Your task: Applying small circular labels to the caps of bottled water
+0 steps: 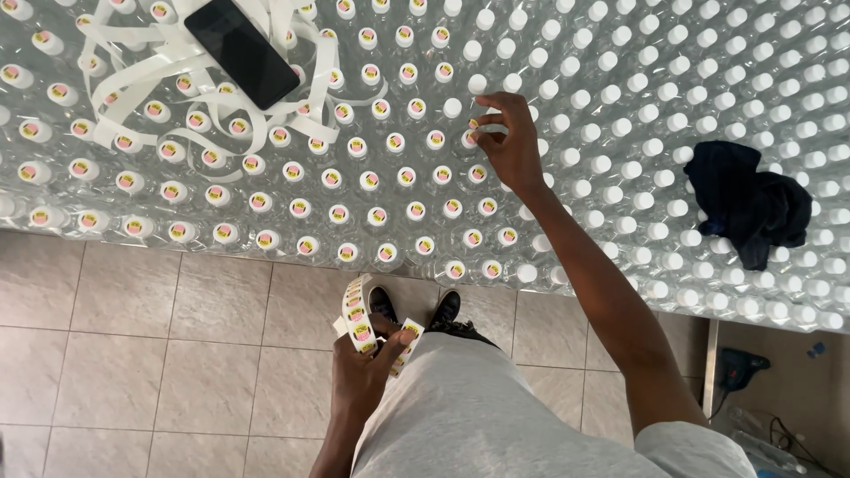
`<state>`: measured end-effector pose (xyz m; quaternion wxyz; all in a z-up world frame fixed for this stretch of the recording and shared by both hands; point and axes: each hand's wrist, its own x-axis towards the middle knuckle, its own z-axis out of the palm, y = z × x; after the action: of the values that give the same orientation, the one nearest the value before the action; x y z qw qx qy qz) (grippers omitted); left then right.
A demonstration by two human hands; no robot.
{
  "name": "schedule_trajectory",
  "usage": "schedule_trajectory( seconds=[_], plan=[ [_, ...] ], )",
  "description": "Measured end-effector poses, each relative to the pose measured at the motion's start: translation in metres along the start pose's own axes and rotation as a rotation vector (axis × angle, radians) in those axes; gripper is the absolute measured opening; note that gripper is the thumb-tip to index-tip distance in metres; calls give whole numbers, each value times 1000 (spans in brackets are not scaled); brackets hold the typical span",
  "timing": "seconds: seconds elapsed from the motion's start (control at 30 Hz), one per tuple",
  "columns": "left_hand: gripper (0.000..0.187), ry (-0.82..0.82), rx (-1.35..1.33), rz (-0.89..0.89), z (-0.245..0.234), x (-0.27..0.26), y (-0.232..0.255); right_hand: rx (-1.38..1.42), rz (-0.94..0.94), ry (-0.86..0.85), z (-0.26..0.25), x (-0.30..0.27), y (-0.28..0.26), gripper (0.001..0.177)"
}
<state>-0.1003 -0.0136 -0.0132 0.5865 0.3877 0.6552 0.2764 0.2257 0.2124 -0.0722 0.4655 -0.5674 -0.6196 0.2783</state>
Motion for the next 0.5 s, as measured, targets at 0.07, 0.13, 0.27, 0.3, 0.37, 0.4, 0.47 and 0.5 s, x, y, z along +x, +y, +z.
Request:
schedule_trajectory(
  seconds=[0.07,0.13,0.27,0.3,0.37,0.4,0.47,0.5],
  plan=[
    [28,-11,4,-23,-2,2,4,-78,-87,-22,3,-3,4,43],
    [28,-22,8,-44,-5,4,7,-158,-175,-44,5,-6,7,39],
    [30,-54,-2,-34,-12,8,13,-348,-216,-80,12,-10,9,44],
    [32,-67,-24,-35,-15,9,14,-415,-249,-70,14,-10,8,49],
    [32,-73,-35,-63,-19,11,14,-327,-268,-22,13,-7,12,42],
    [32,-75,-49,-94,-21,12,15,-236,-288,19,12,-5,14,57],
    [33,-81,-36,-73,-26,14,13,-140,-176,36,13,-3,17,49],
    [34,-86,-25,-58,-29,16,12,-43,-61,45,14,-2,19,46]
  ],
)
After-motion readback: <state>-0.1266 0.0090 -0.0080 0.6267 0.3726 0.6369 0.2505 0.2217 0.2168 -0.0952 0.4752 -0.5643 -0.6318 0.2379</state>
